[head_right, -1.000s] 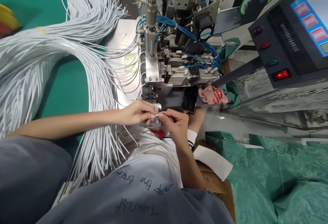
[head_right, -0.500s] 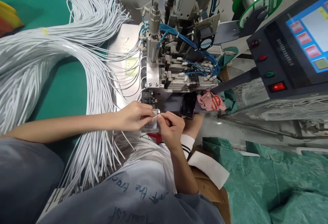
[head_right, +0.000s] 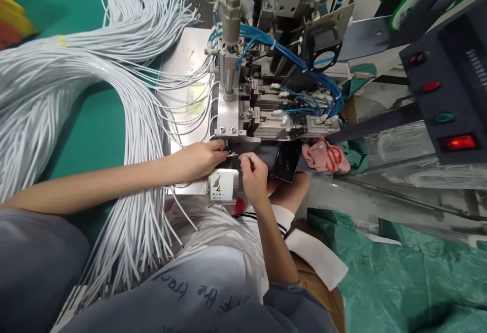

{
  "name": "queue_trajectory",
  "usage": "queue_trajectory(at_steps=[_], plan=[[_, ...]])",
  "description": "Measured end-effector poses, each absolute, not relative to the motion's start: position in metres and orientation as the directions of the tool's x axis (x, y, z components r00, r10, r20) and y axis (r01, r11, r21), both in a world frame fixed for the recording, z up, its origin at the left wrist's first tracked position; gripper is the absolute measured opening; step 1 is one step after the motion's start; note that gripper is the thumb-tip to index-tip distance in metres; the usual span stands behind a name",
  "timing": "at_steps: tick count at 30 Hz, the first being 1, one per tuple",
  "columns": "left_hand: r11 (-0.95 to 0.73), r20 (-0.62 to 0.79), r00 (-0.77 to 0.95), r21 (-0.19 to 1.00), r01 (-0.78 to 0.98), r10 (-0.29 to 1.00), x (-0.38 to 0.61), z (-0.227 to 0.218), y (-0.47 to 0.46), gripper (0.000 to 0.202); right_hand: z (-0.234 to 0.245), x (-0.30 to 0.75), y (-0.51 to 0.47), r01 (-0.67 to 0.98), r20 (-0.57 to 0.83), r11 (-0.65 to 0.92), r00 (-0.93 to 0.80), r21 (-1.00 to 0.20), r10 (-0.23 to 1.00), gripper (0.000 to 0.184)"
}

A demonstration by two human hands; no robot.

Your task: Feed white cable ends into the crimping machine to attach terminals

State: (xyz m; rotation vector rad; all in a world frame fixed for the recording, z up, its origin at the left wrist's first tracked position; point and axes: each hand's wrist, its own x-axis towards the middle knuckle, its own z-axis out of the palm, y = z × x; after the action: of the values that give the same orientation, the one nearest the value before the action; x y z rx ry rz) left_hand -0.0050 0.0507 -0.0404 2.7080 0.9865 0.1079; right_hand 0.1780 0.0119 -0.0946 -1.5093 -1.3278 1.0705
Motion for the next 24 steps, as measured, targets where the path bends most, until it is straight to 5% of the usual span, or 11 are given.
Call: queue_trajectory(at_steps=[24], plan=[[-0.818, -0.083, 0.821, 0.070, 0.571, 0.565, -0.005, -0.036, 0.051, 0.035, -0.111, 0.169, 0.027, 0.107, -0.086, -0.080, -0.048, -0.991, 0.995, 0.030]])
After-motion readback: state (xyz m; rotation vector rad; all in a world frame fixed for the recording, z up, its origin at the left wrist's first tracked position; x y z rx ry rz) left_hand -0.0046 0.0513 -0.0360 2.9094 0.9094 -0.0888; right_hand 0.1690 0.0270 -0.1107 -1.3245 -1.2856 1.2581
